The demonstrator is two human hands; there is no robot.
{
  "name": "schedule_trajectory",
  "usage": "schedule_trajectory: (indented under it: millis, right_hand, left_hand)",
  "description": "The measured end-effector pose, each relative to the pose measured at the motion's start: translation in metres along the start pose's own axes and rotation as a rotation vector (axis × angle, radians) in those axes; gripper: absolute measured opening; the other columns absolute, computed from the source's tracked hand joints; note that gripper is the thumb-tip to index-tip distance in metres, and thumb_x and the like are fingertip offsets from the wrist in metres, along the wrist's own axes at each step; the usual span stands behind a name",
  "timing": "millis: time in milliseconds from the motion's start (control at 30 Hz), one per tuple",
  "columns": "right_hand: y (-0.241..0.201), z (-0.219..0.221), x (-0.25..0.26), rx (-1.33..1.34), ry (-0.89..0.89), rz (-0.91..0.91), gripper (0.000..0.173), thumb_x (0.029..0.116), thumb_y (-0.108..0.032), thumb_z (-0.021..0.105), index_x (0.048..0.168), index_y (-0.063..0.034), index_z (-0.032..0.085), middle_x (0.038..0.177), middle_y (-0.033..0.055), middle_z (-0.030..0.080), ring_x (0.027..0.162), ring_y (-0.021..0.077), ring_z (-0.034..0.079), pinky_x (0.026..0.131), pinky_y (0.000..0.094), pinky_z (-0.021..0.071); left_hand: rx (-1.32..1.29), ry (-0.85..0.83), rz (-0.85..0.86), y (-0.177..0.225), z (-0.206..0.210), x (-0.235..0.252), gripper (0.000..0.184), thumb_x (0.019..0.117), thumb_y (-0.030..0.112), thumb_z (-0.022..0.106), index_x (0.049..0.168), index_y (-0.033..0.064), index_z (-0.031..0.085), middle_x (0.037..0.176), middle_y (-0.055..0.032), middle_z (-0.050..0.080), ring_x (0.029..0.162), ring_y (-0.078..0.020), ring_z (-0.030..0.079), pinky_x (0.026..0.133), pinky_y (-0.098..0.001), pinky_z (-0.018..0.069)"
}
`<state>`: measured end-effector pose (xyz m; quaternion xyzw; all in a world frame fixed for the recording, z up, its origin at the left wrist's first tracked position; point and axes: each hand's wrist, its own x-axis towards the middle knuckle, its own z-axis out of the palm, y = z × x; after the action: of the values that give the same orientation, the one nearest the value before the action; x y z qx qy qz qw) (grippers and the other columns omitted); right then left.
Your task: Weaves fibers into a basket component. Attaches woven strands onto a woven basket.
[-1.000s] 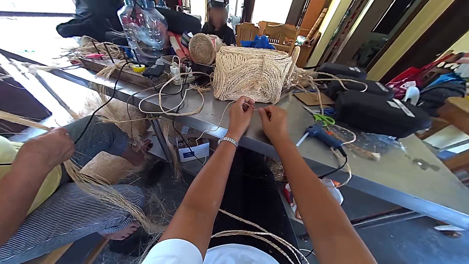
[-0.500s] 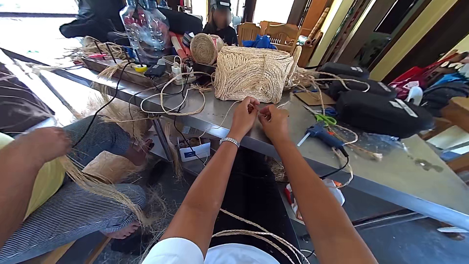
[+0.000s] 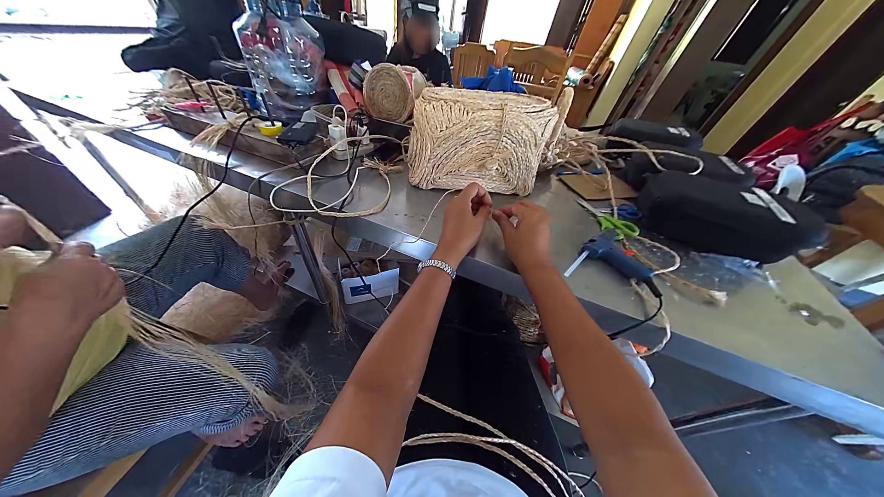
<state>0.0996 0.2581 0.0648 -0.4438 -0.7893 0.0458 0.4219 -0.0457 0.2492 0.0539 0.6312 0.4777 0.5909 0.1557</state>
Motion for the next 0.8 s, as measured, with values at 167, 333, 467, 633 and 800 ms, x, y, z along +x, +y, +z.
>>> schedule_trajectory:
  millis: [167, 333, 467, 633, 800]
  right_hand:
    - [-0.004, 0.0, 0.0, -0.046, -0.019, 0.038, 0.03, 0.1071, -0.019, 0.052, 0.108, 0.0022, 0.073, 0.116, 0.0211, 0.07, 0.119, 0.0381, 0.062, 0.108, 0.0522, 0.0457]
    - [-0.009, 0.0, 0.001, -0.101, -0.094, 0.105, 0.038, 0.1112, -0.02, 0.04, 0.114, 0.0063, 0.067, 0.117, 0.0256, 0.067, 0.117, 0.0397, 0.064, 0.103, 0.0541, 0.0498]
    - [-0.013, -0.003, 0.0, -0.108, -0.147, 0.132, 0.044, 0.1127, -0.023, 0.034, 0.111, 0.0083, 0.066, 0.114, 0.028, 0.067, 0.114, 0.0423, 0.065, 0.098, 0.0578, 0.0508]
    - [-0.012, -0.008, 0.0, -0.033, -0.169, 0.139, 0.045, 0.1129, -0.023, 0.035, 0.109, 0.0071, 0.068, 0.107, 0.0262, 0.069, 0.106, 0.0411, 0.067, 0.094, 0.059, 0.0508]
    - [-0.01, -0.009, 0.0, 0.024, -0.157, 0.127, 0.046, 0.1131, -0.023, 0.035, 0.107, 0.0087, 0.068, 0.101, 0.0269, 0.069, 0.101, 0.0411, 0.067, 0.092, 0.0584, 0.0505]
  left_hand:
    - [0.067, -0.046, 0.019, 0.003, 0.001, 0.0, 0.015, 0.0972, 0.005, 0.059, 0.106, 0.0023, 0.071, 0.097, -0.0114, 0.071, 0.088, -0.0189, 0.069, 0.084, -0.0383, 0.0563]
    - [0.01, -0.087, 0.056, 0.002, 0.001, 0.0, 0.015, 0.0947, 0.006, 0.064, 0.108, 0.0016, 0.068, 0.094, -0.0102, 0.069, 0.082, -0.0173, 0.067, 0.079, -0.0356, 0.0561]
    - [0.01, -0.097, 0.064, 0.004, 0.001, 0.0, 0.019, 0.0931, 0.002, 0.064, 0.111, -0.0006, 0.066, 0.097, -0.0125, 0.069, 0.084, -0.0197, 0.067, 0.08, -0.0369, 0.0565]
    - [0.054, -0.089, 0.078, 0.007, 0.001, -0.002, 0.019, 0.0953, -0.003, 0.058, 0.113, -0.0015, 0.065, 0.1, -0.0143, 0.069, 0.087, -0.0222, 0.067, 0.083, -0.0387, 0.056]
    - [0.086, -0.039, 0.079, 0.008, 0.002, -0.004, 0.017, 0.0978, 0.001, 0.058, 0.112, -0.0017, 0.066, 0.101, -0.0157, 0.07, 0.09, -0.0247, 0.069, 0.084, -0.0404, 0.0567]
